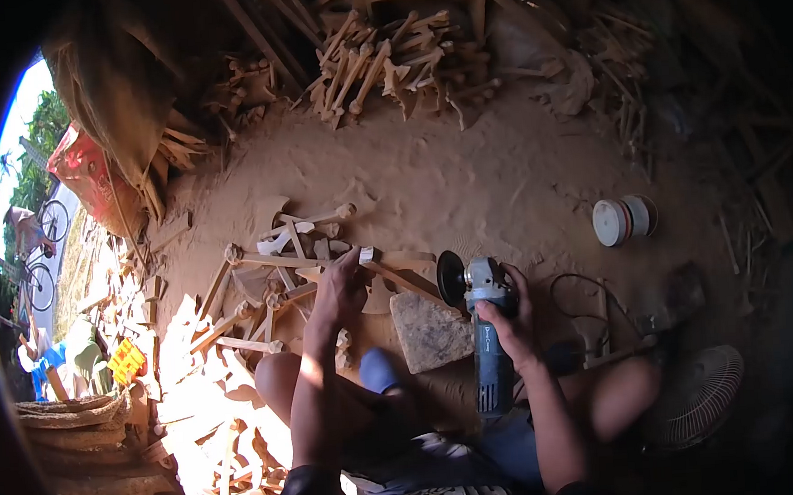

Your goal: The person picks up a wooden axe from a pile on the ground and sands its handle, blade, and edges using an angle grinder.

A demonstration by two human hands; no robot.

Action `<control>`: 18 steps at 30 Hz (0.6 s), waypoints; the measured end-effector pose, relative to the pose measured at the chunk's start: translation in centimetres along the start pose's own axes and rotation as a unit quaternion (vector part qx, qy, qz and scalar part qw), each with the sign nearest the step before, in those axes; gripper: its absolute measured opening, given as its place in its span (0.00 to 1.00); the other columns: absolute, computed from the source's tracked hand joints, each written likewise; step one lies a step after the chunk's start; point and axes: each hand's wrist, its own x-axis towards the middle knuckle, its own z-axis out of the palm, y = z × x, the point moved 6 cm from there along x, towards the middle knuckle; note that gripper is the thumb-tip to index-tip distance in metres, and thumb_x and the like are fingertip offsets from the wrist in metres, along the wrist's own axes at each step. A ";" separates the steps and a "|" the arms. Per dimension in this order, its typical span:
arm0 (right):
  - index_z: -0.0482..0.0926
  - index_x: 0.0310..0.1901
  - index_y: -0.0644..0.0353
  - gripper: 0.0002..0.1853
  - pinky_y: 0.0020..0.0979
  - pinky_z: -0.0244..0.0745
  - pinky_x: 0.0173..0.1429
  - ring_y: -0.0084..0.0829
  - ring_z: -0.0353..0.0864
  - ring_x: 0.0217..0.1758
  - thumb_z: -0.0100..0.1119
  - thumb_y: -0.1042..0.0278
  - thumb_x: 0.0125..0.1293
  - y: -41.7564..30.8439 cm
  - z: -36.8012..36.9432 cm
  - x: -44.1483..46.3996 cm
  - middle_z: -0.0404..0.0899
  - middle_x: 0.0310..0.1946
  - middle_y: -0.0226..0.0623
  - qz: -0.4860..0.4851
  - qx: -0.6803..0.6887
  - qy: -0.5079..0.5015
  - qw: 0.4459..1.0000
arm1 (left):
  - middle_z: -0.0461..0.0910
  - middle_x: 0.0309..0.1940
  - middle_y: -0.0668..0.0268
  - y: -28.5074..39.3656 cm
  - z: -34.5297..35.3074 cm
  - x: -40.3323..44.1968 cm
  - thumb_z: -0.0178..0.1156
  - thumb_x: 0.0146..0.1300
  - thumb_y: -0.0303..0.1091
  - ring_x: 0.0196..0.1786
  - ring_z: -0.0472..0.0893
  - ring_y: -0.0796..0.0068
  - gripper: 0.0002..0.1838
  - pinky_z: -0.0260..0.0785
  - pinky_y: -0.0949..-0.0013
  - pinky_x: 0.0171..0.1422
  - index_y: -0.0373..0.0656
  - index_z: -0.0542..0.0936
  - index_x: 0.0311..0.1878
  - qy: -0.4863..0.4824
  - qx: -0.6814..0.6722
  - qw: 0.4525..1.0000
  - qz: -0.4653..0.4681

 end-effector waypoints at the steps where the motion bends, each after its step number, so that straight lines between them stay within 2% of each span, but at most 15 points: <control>1: 0.62 0.77 0.57 0.45 0.34 0.82 0.59 0.31 0.83 0.56 0.76 0.64 0.63 0.3 1.0 0.2 0.79 0.59 0.42 -0.015 -0.016 0.000 1.000 | 0.79 0.35 0.48 0.1 0.1 -0.1 0.58 0.57 0.14 0.40 0.80 0.36 0.16 0.71 0.50 0.41 0.38 0.76 0.49 -0.006 -0.033 0.999 -0.012; 3: 0.62 0.77 0.57 0.44 0.34 0.82 0.59 0.31 0.83 0.56 0.76 0.63 0.63 0.4 2.6 -0.2 0.79 0.59 0.41 0.006 -0.007 -0.013 1.000 | 0.77 0.36 0.47 0.2 0.0 -0.3 0.56 0.56 0.12 0.40 0.80 0.37 0.15 0.72 0.51 0.42 0.34 0.74 0.47 -0.019 -0.016 1.000 -0.006; 11: 0.63 0.77 0.56 0.42 0.35 0.80 0.62 0.30 0.81 0.58 0.75 0.65 0.65 -0.3 5.2 0.0 0.79 0.59 0.40 -0.028 -0.025 -0.062 0.997 | 0.76 0.35 0.44 0.5 0.3 -0.1 0.55 0.54 0.11 0.40 0.80 0.33 0.13 0.73 0.48 0.43 0.31 0.71 0.44 -0.020 -0.046 0.999 -0.007; 17: 0.64 0.76 0.57 0.41 0.37 0.78 0.64 0.30 0.81 0.59 0.76 0.65 0.65 -0.5 4.7 0.1 0.79 0.60 0.40 -0.073 -0.070 -0.059 0.993 | 0.75 0.35 0.48 0.1 0.7 -0.3 0.56 0.54 0.12 0.42 0.79 0.39 0.14 0.70 0.48 0.45 0.33 0.73 0.45 -0.030 -0.027 0.999 0.014; 18: 0.64 0.76 0.57 0.41 0.37 0.78 0.64 0.31 0.81 0.59 0.76 0.65 0.65 -0.5 4.4 0.1 0.79 0.60 0.40 -0.080 -0.088 -0.056 0.991 | 0.77 0.35 0.50 0.0 0.7 -0.2 0.55 0.57 0.13 0.41 0.81 0.44 0.14 0.72 0.52 0.45 0.33 0.75 0.47 -0.030 -0.024 0.999 0.020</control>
